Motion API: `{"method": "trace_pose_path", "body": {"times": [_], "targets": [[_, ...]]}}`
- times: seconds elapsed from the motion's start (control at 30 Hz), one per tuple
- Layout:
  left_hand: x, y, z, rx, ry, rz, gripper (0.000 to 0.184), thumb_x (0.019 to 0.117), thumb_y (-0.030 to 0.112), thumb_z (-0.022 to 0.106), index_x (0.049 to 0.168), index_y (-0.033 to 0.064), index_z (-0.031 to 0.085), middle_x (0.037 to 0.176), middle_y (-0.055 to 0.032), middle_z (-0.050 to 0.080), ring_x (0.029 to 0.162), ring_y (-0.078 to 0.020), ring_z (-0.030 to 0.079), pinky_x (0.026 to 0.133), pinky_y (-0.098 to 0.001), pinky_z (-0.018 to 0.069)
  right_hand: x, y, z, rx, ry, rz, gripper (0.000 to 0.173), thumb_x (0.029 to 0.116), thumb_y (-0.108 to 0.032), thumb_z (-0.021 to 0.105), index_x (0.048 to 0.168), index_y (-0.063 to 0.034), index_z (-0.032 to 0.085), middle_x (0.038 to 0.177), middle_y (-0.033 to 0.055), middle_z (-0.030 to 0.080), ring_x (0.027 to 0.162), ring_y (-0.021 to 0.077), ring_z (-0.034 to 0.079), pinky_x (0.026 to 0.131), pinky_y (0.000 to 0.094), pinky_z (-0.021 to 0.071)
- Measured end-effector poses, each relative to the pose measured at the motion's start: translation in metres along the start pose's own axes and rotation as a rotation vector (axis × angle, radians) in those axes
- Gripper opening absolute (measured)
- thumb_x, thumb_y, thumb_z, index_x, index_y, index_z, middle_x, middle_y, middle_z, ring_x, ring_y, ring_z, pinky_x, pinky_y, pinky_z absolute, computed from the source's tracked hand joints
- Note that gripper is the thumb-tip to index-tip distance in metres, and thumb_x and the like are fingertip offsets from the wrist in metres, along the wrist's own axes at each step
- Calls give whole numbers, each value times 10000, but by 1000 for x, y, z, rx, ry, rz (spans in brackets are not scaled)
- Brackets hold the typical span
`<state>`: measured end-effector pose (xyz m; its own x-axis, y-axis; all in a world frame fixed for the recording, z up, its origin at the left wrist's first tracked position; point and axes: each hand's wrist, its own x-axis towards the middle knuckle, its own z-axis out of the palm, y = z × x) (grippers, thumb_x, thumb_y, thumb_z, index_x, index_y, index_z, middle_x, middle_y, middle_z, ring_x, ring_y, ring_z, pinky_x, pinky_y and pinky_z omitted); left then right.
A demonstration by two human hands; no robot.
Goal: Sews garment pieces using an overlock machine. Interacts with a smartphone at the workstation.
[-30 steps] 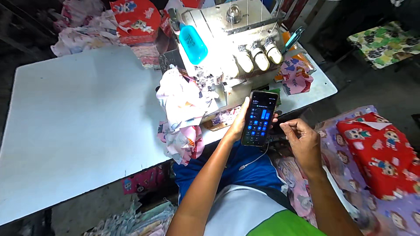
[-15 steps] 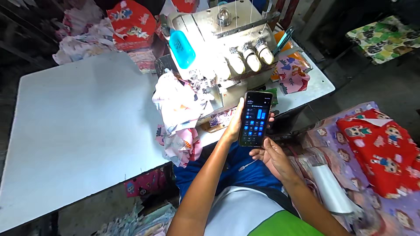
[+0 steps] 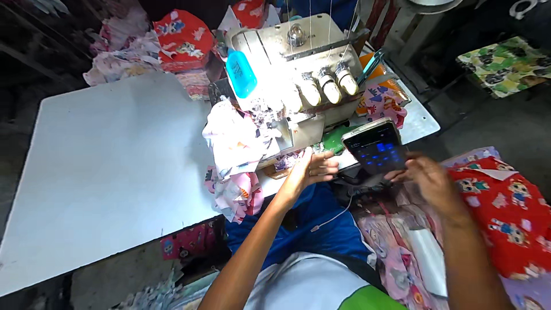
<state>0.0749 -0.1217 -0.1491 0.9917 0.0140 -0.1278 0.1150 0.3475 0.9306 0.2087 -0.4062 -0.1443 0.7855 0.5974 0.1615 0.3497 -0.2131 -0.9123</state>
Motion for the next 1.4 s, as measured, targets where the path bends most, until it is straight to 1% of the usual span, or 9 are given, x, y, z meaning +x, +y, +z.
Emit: {"method": "trace_pose_path", "body": {"times": [0.1,0.17,0.27,0.47,0.6,0.7,0.93,1.17,1.4], "targets": [[-43,-3,0,42,-30,-53,675,1109,424,125,1373,-45,533,1180,-90,722,1039,-178,716,916,-356,586,43,-10,-39,-303,-92,-82,362,1099,-143,366,1314,73,562,989,145,710,806,140,717,806,346,617],[-75,-14,-1,71,-33,-63,700,1103,452,148,1373,-61,539,1175,-76,724,1042,-166,710,913,-350,584,68,-15,-47,-405,-157,-116,334,1108,-135,384,1294,59,583,951,178,704,766,176,711,785,357,609],[-119,-33,-4,117,34,-80,748,1090,536,195,1348,-47,585,1136,-59,740,1014,-146,714,905,-335,584,103,-14,-44,-472,-237,-155,293,1100,-136,427,1232,29,630,862,148,701,715,187,699,740,366,601],[-178,-62,-10,56,232,-146,748,1086,562,207,1320,-15,623,1115,-67,751,1018,-166,723,913,-338,587,134,-8,-37,-466,-378,-67,294,1104,-136,421,1228,12,643,855,120,709,713,169,706,734,350,603],[-185,-71,-13,102,267,-176,691,1106,485,200,1319,-17,624,1140,-82,740,1042,-177,714,923,-340,584,137,-6,-38,-461,-404,-33,306,1108,-145,414,1260,0,636,909,141,716,744,204,721,747,394,612],[-175,-71,-11,149,234,-194,636,1111,421,206,1323,-15,618,1148,-67,737,1046,-158,709,924,-328,579,140,-6,-41,-476,-408,-55,293,1103,-140,425,1240,-1,643,877,133,712,722,193,711,730,374,605],[-157,-71,-2,181,186,-232,550,1110,324,237,1315,-7,625,1144,-54,737,1051,-148,707,933,-322,575,151,-14,-45,-529,-486,0,298,1107,-151,420,1228,17,635,901,151,693,699,190,693,712,350,594],[-162,-80,-1,195,209,-280,516,1109,298,262,1319,-3,624,1145,-60,736,1042,-151,711,924,-332,581,162,-17,-42,-520,-548,68,308,1111,-161,404,1214,13,637,825,131,677,635,160,668,669,315,585],[-163,-82,-3,184,216,-278,518,1109,300,258,1319,-3,622,1146,-59,737,1050,-153,710,925,-333,580,154,-14,-46,-492,-513,47,301,1109,-162,409,1230,3,630,857,123,686,665,153,680,683,307,587]]}}
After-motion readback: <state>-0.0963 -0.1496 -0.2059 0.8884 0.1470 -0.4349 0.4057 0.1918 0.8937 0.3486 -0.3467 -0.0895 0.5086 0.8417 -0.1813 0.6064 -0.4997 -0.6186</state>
